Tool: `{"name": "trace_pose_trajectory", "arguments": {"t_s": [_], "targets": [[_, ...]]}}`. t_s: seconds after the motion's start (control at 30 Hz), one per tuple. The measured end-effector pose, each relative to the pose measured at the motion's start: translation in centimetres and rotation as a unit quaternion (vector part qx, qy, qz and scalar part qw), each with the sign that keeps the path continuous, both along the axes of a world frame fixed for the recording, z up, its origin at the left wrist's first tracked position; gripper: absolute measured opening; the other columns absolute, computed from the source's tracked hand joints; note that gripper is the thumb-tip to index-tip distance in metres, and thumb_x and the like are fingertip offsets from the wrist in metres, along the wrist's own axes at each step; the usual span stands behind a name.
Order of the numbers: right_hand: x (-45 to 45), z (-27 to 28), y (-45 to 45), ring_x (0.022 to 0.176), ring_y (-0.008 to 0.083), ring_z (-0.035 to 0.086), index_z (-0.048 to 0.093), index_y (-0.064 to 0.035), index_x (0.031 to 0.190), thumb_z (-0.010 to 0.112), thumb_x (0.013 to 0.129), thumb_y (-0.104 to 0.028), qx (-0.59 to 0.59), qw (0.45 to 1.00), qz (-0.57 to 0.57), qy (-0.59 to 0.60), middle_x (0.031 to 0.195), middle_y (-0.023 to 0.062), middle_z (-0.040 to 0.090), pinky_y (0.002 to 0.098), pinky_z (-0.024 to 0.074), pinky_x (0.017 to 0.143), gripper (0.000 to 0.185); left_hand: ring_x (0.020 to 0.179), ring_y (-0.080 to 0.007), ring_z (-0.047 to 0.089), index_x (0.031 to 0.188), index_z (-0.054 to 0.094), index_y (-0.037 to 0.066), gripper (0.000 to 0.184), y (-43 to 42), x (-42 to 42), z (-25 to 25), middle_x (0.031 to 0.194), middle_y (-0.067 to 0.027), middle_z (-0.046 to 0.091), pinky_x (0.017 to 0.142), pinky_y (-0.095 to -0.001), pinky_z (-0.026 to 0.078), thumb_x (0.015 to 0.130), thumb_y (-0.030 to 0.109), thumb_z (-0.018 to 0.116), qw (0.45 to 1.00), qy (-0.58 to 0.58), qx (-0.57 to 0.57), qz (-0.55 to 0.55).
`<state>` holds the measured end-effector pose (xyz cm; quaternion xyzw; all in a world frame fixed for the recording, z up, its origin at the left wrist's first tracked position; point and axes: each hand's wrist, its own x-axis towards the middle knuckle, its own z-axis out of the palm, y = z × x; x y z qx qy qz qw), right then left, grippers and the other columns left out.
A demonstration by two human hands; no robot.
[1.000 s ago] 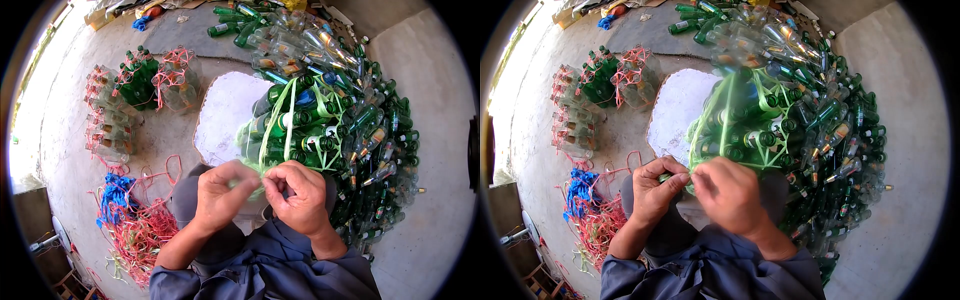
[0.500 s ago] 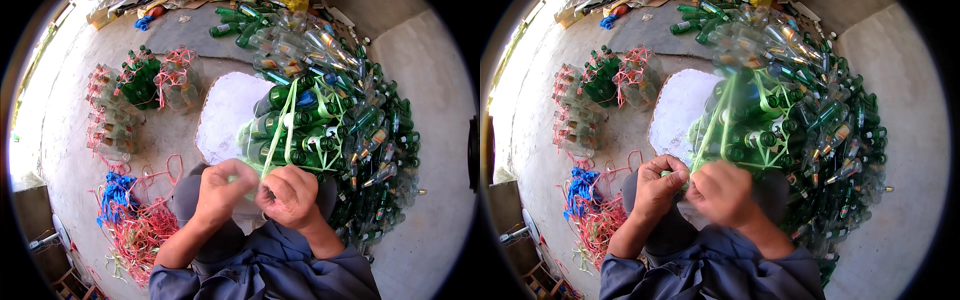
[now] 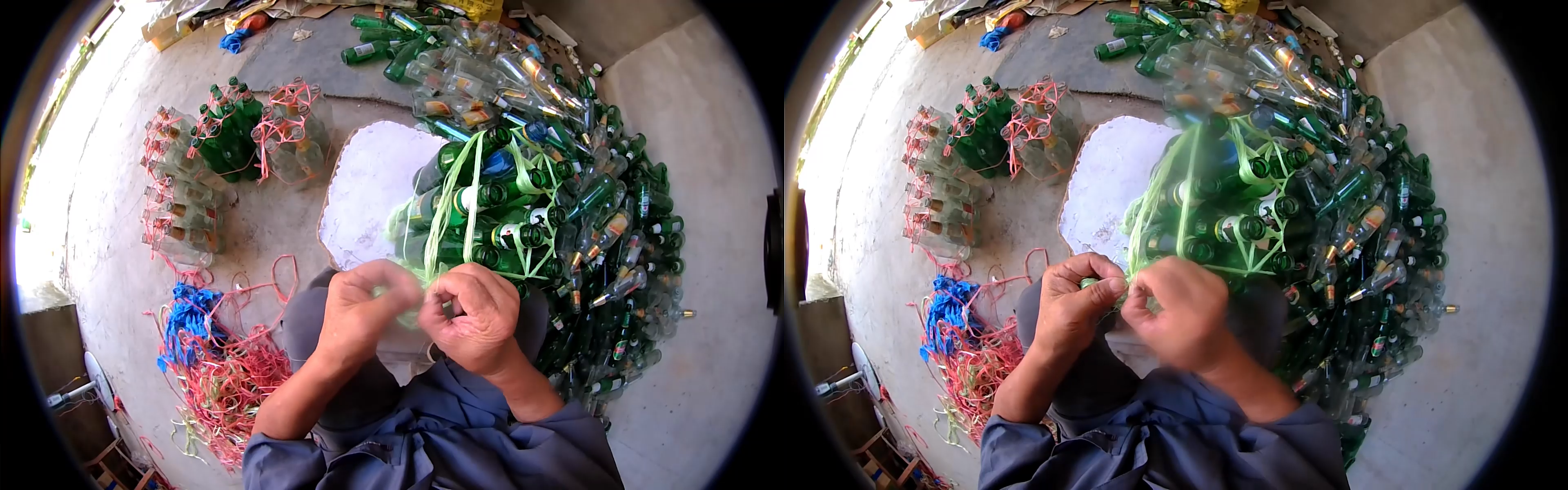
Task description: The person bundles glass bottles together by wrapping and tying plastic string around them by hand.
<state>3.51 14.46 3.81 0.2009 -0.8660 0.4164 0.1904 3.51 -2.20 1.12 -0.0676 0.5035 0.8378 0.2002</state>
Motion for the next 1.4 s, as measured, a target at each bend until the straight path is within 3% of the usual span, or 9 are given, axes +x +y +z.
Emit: {"name": "trace_pose_trajectory", "arguments": {"t_s": [0.1,0.2,0.3,0.4,0.53,0.8,0.83,0.93,1.4], "targets": [[0.2,0.9,-0.1,0.06,0.0287,0.059,0.058,-0.0043,0.081,0.069,0.066,0.007,0.001,0.999,-0.015,-0.028,0.071,0.0089,0.056,0.0371,0.048,0.055,0.022,0.085,-0.0091,0.056,0.087,0.068,0.002,0.004,-0.2,-0.8,0.5,0.093,-0.0022,0.066,0.081,-0.0247,0.045,0.086,0.006,0.066,0.991,0.124,-0.049,-0.02],[0.4,0.9,0.1,0.06,0.0285,0.058,0.058,-0.0044,0.081,0.069,0.066,0.007,-0.017,0.999,0.011,-0.038,0.07,0.0088,0.055,0.0369,0.0476,0.054,0.022,0.088,-0.0098,0.056,0.089,0.069,0.003,0.006,-0.7,-1.8,0.4,0.099,-0.0037,0.067,0.084,-0.0252,0.044,0.086,0.007,0.067,0.896,0.339,-0.282,0.042],[0.2,0.8,0.5,0.059,0.0278,0.057,0.058,-0.0045,0.081,0.069,0.066,0.007,-0.024,0.998,0.021,-0.047,0.07,0.0084,0.054,0.0362,0.0466,0.053,0.022,0.085,-0.0094,0.057,0.093,0.069,0.002,0.01,-0.4,-2.1,1.2,0.096,-0.0033,0.067,0.082,-0.0253,0.046,0.087,0.01,0.068,0.918,0.301,-0.255,0.031],[0.0,1.0,0.6,0.057,0.0262,0.056,0.059,-0.0049,0.082,0.07,0.067,0.007,-0.043,0.997,0.018,-0.061,0.071,0.0082,0.055,0.0349,0.046,0.053,0.022,0.083,-0.0081,0.058,0.093,0.068,0.0,0.02,0.4,-2.0,1.9,0.089,-0.0023,0.067,0.075,-0.0224,0.044,0.089,0.019,0.073,0.998,0.028,-0.034,-0.047],[-0.1,1.5,0.6,0.056,0.0248,0.055,0.059,-0.0057,0.081,0.07,0.068,0.006,-0.074,0.994,0.004,-0.079,0.071,0.0084,0.055,0.0341,0.0454,0.053,0.021,0.069,-0.0055,0.054,0.091,0.066,0.001,0.013,0.5,-3.0,2.5,0.08,0.0009,0.064,0.064,-0.0198,0.04,0.087,0.011,0.073,0.996,-0.021,0.025,-0.08],[-0.8,2.4,0.7,0.058,0.028,0.056,0.06,-0.0061,0.083,0.071,0.067,0.004,0.033,0.999,-0.003,0.036,0.07,0.0086,0.055,0.0364,0.0465,0.052,0.022,0.062,-0.0046,0.048,0.086,0.064,0.003,0.01,2.1,-3.8,2.6,0.075,0.002,0.06,0.056,-0.0189,0.036,0.087,0.008,0.072,0.996,-0.032,0.065,-0.045],[-1.2,2.1,0.5,0.05,0.0156,0.048,0.059,-0.0057,0.081,0.069,0.065,0.01,0.032,0.995,0.005,0.09,0.068,0.0044,0.054,0.0264,0.0404,0.047,0.025,0.061,-0.0044,0.048,0.086,0.064,0.003,0.009,2.2,-3.6,2.3,0.075,0.0018,0.06,0.054,-0.0189,0.036,0.088,0.008,0.071,0.996,-0.034,0.072,-0.037],[-1.2,2.2,0.9,0.06,0.0292,0.058,0.058,-0.0063,0.082,0.07,0.066,0.004,0.068,0.994,0.026,0.086,0.072,0.0092,0.056,0.0376,0.0474,0.053,0.023,0.064,-0.0047,0.05,0.087,0.064,0.003,0.009,2.2,-3.0,1.3,0.077,0.001,0.061,0.056,-0.0185,0.036,0.088,0.007,0.071,0.993,-0.06,0.104,-0.017],[-1.4,2.4,-0.1,0.057,0.0281,0.053,0.056,-0.0063,0.079,0.069,0.066,0.003,0.059,0.995,-0.016,0.073,0.067,0.0077,0.049,0.0386,0.0438,0.051,0.021,0.057,-0.0048,0.048,0.085,0.062,0.003,0.011,2.2,-3.2,1.4,0.075,0.0005,0.063,0.051,-0.0193,0.036,0.09,0.01,0.07,0.982,-0.049,0.182,0.003]]}}
